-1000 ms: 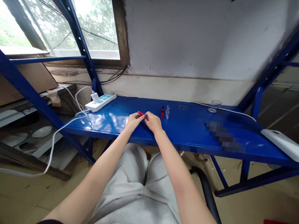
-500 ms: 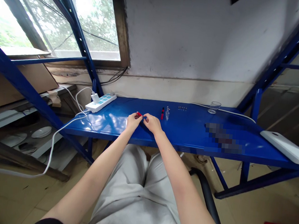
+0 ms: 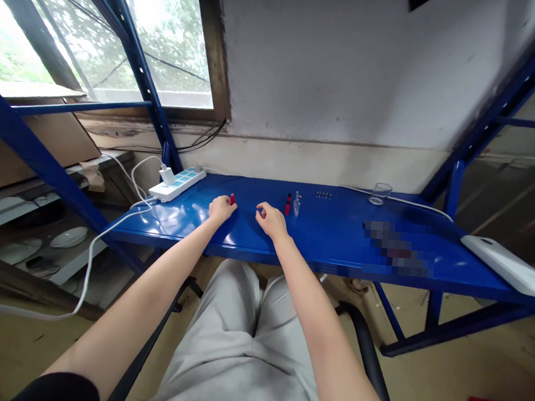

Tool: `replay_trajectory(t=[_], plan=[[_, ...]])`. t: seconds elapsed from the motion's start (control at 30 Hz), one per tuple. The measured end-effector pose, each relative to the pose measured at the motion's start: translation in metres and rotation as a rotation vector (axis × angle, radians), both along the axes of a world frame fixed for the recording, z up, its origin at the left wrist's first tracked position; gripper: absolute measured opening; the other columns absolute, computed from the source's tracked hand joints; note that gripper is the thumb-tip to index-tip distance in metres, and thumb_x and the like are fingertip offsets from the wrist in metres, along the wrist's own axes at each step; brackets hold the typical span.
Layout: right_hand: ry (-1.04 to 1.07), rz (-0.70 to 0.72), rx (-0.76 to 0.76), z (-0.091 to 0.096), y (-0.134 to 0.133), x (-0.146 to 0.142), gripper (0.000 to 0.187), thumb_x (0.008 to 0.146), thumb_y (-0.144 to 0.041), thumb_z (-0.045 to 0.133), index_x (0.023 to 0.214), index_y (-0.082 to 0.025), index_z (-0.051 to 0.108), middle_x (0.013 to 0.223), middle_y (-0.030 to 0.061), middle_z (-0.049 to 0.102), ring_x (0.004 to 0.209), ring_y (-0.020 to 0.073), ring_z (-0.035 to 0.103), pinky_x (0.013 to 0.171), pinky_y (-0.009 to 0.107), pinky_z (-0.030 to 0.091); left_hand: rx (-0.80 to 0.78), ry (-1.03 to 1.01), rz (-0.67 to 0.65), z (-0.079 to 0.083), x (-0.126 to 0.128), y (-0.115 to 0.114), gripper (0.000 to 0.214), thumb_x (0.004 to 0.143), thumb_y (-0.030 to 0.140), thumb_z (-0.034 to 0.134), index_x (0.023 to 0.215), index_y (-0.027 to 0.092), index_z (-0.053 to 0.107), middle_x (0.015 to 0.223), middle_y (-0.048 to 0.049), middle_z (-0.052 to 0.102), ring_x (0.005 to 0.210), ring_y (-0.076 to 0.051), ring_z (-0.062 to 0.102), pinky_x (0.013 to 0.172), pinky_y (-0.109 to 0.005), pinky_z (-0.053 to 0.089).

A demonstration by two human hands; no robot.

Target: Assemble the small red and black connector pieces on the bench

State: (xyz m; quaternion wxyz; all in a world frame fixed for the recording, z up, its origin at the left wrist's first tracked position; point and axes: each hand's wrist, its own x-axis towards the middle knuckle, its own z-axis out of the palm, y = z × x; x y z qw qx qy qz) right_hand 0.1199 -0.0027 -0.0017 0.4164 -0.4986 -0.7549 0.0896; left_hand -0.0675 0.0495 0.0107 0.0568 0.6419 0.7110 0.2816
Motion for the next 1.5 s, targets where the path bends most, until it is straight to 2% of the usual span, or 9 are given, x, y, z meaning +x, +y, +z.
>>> replay_trajectory(t=[0.27, 0.83, 1.23, 1.37, 1.5], plan=[[-0.009, 0.005, -0.004, 0.002, -0.002, 0.000, 0.021, 0.080, -0.026, 0.042, 0.093, -0.020, 0.058, 0.062, -0.0013, 0.054, 0.059, 0.0131, 0.052, 0.055, 0.022, 0.034, -0.102, -0.021, 0.041, 0.006, -0.006, 0.007, 0.009, 0.064, 0.028, 0.061, 0.067, 0.019, 0.061, 0.076, -0.0082, 0.067, 0.084, -0.025, 0.063, 0.074, -0.033, 0.042], [-0.009, 0.011, -0.008, 0.001, -0.001, 0.001, 0.022, 0.080, -0.026, 0.041, 0.092, -0.020, 0.058, 0.062, -0.0007, 0.055, 0.059, 0.0133, 0.052, 0.055, 0.022, 0.035, -0.062, -0.064, 0.067, -0.001, -0.003, 0.008, 0.013, 0.068, 0.030, 0.060, 0.074, 0.020, 0.065, 0.085, -0.0089, 0.069, 0.089, -0.026, 0.062, 0.080, -0.035, 0.041], [0.003, 0.002, 0.005, 0.000, 0.000, 0.001, 0.022, 0.081, -0.028, 0.041, 0.094, -0.020, 0.058, 0.062, -0.0005, 0.055, 0.059, 0.0136, 0.053, 0.056, 0.023, 0.036, -0.057, -0.080, 0.005, -0.004, -0.014, 0.010, 0.019, 0.066, 0.032, 0.062, 0.080, 0.020, 0.067, 0.088, -0.0075, 0.069, 0.087, -0.024, 0.062, 0.074, -0.029, 0.043], [0.017, -0.035, 0.045, 0.002, -0.002, -0.001, 0.025, 0.084, -0.030, 0.039, 0.095, -0.020, 0.058, 0.063, 0.0003, 0.056, 0.059, 0.0137, 0.053, 0.056, 0.023, 0.037, -0.045, -0.075, -0.067, 0.001, -0.026, 0.005, 0.021, 0.065, 0.031, 0.063, 0.082, 0.019, 0.066, 0.086, -0.0064, 0.068, 0.082, -0.021, 0.062, 0.070, -0.026, 0.043], [0.016, -0.088, 0.126, 0.009, -0.009, -0.005, 0.030, 0.087, -0.034, 0.036, 0.099, -0.019, 0.058, 0.071, 0.0039, 0.060, 0.064, 0.0150, 0.056, 0.059, 0.024, 0.040, 0.021, -0.065, -0.123, 0.009, -0.040, -0.004, 0.014, 0.068, 0.029, 0.059, 0.075, 0.019, 0.066, 0.078, -0.0052, 0.067, 0.074, -0.018, 0.060, 0.063, -0.025, 0.041]])
